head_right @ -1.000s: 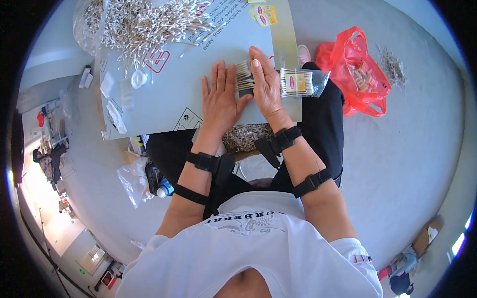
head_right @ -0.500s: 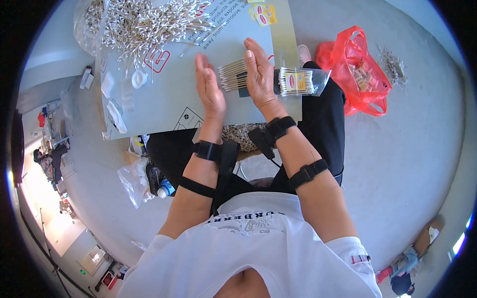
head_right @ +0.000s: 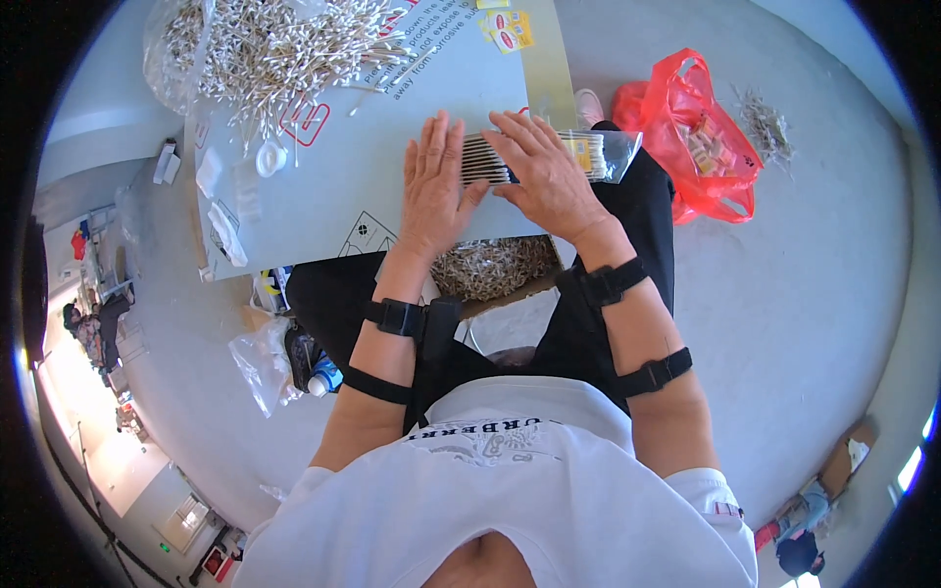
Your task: The recorder is counting, bundling, and bagging small white cotton swabs at a workbench in a manufacturing environment.
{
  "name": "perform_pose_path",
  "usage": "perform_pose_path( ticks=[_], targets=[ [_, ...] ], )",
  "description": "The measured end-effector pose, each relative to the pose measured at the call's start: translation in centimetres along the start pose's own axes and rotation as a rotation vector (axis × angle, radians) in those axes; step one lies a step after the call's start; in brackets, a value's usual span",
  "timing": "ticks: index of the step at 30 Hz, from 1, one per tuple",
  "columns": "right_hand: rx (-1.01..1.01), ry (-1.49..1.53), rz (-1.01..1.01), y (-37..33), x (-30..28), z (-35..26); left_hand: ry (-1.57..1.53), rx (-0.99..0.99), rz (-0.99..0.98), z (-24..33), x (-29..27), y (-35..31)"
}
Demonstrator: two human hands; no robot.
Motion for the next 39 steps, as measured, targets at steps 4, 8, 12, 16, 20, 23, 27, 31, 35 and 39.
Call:
perform_pose_path(
  ticks=[4,8,12,16,20,23,27,31,35,39],
  targets=[
    [-0.155,-0.358,0.014,-0.9,1.4,-0.3,0.207,-0.002,-0.216,0.6,1.8,-0.6],
    [-0.159,-0.344,0.079,-1.2,2.4,1.5,0.244,0.012,-0.232,0.9,2.1,-0.3],
    [-0.129,-0.349,0.080,-1.7,1.8,1.3,0.240,0.003,-0.258,0.7,2.3,-0.6],
    [0.115,-0.412,0.256,-3.1,-3.3,2.6,0.236,-0.001,-0.273,0.5,2.0,-0.8],
    [0.235,-0.465,0.047,-5.1,-2.2,7.2,0.230,0.028,-0.282,1.4,2.6,-0.4],
    [0.258,-0.424,0.033,-5.1,-1.9,7.5,0.239,0.053,-0.298,2.6,3.5,-0.1],
    [0.244,-0.419,0.040,-5.1,-2.0,7.4,0.210,0.091,-0.298,4.2,4.6,0.7],
    [0.242,-0.420,0.040,-5.1,-2.1,7.2,0.162,0.122,-0.275,5.9,5.9,1.5],
    [0.252,-0.449,0.102,-4.9,-3.1,7.3,0.156,0.122,-0.211,6.2,6.2,1.8],
    [0.468,0.131,0.435,-5.4,-5.0,11.1,-0.050,0.062,0.085,5.0,3.9,2.1]
  ],
)
Point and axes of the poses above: each hand's wrist, its own y-axis towards the middle knuckle, its own x-axis out of the palm, z = x × y, the point moved 8 cm from there along y, towards the middle knuckle, and after that the axes turned 6 degrees about x, right-handed, at the moved point
